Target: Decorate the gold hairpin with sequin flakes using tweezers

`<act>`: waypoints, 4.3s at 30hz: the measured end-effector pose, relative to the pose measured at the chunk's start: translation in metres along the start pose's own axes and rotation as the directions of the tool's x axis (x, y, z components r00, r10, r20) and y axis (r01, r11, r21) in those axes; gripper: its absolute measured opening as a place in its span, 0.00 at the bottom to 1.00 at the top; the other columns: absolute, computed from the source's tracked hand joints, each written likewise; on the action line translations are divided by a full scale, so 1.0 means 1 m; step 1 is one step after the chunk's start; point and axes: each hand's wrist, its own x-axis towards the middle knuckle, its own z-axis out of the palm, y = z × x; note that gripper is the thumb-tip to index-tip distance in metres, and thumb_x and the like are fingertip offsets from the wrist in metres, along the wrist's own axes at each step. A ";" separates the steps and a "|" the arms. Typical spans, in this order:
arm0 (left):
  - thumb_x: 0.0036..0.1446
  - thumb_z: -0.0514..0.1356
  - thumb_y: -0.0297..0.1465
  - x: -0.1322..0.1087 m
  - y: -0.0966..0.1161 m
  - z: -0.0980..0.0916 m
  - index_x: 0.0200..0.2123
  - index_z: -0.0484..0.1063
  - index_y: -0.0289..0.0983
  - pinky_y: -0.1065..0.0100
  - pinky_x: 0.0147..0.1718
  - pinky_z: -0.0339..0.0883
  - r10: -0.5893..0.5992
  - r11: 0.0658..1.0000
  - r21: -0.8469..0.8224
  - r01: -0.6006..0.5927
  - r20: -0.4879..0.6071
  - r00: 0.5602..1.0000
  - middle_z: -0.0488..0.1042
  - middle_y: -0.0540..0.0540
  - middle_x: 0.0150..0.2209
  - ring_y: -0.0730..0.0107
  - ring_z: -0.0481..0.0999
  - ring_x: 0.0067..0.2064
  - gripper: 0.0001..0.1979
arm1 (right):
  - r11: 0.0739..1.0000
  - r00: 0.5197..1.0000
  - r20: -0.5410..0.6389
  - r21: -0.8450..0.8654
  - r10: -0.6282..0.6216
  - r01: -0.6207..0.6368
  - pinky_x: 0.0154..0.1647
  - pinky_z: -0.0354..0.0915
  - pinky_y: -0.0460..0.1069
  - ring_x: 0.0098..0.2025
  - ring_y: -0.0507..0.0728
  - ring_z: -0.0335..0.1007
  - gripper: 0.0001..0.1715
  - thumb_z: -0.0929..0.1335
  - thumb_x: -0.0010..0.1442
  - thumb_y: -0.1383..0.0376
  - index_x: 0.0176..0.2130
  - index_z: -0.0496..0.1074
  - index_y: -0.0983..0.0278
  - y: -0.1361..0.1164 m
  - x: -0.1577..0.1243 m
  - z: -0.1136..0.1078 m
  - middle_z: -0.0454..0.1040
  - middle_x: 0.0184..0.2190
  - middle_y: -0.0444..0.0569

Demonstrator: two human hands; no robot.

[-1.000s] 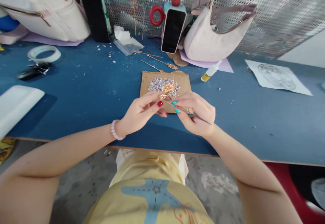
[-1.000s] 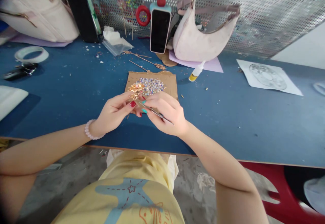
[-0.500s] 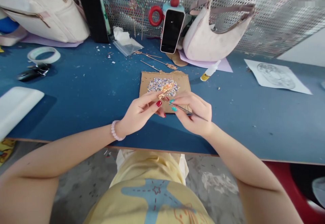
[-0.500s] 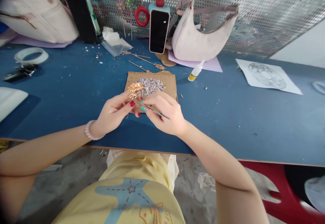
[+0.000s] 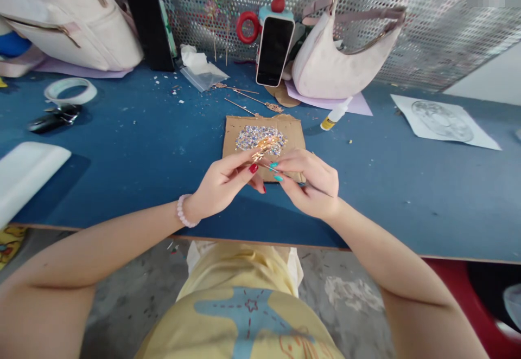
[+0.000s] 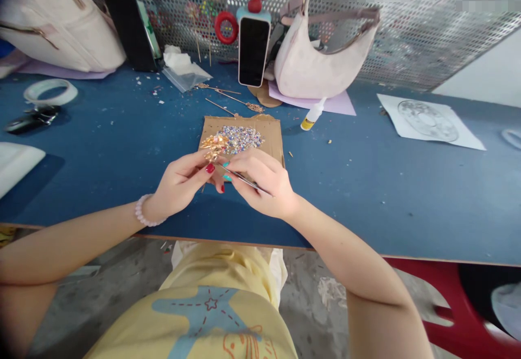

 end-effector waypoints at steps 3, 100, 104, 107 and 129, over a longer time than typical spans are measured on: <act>0.73 0.66 0.47 0.000 0.000 0.001 0.62 0.81 0.40 0.67 0.36 0.88 -0.024 1.000 -0.011 0.024 0.014 1.000 0.88 0.41 0.45 0.67 0.88 0.32 0.23 | 0.987 0.993 0.046 -0.121 -0.104 0.109 0.38 0.80 0.53 0.39 0.57 0.85 0.05 0.70 0.75 0.69 0.48 0.76 0.60 0.001 0.002 -0.003 0.85 0.38 0.50; 0.72 0.66 0.51 0.002 0.000 0.000 0.62 0.82 0.38 0.69 0.32 0.86 -0.089 0.995 0.035 0.089 -0.011 0.996 0.88 0.37 0.52 0.61 0.91 0.37 0.27 | 0.414 0.646 0.220 0.610 0.731 -0.675 0.39 0.75 0.50 0.33 0.53 0.77 0.28 0.81 0.58 0.40 0.34 0.78 0.60 0.014 0.001 0.008 0.79 0.30 0.41; 0.72 0.66 0.50 0.002 0.001 0.000 0.63 0.81 0.38 0.69 0.33 0.86 -0.100 0.994 0.041 0.101 -0.022 0.995 0.88 0.36 0.54 0.60 0.91 0.37 0.27 | 0.630 0.749 0.101 0.475 0.655 -0.614 0.36 0.74 0.49 0.33 0.53 0.78 0.26 0.78 0.64 0.41 0.34 0.78 0.60 0.011 0.001 0.004 0.80 0.30 0.43; 0.71 0.66 0.50 0.003 0.001 0.000 0.64 0.81 0.39 0.68 0.33 0.87 -0.106 0.993 0.050 0.107 -0.025 0.994 0.86 0.35 0.58 0.59 0.91 0.39 0.28 | 0.800 0.837 0.034 0.277 0.546 -0.533 0.40 0.76 0.51 0.36 0.55 0.80 0.21 0.75 0.71 0.47 0.36 0.80 0.59 0.005 0.001 0.000 0.84 0.34 0.47; 0.71 0.66 0.52 0.005 -0.001 0.001 0.63 0.82 0.42 0.68 0.34 0.87 -0.141 0.989 0.037 0.142 -0.023 0.990 0.87 0.36 0.56 0.61 0.91 0.38 0.28 | 0.611 0.735 0.148 0.460 0.662 -0.644 0.36 0.76 0.49 0.32 0.52 0.78 0.28 0.78 0.63 0.40 0.35 0.78 0.61 0.010 0.004 0.004 0.80 0.29 0.43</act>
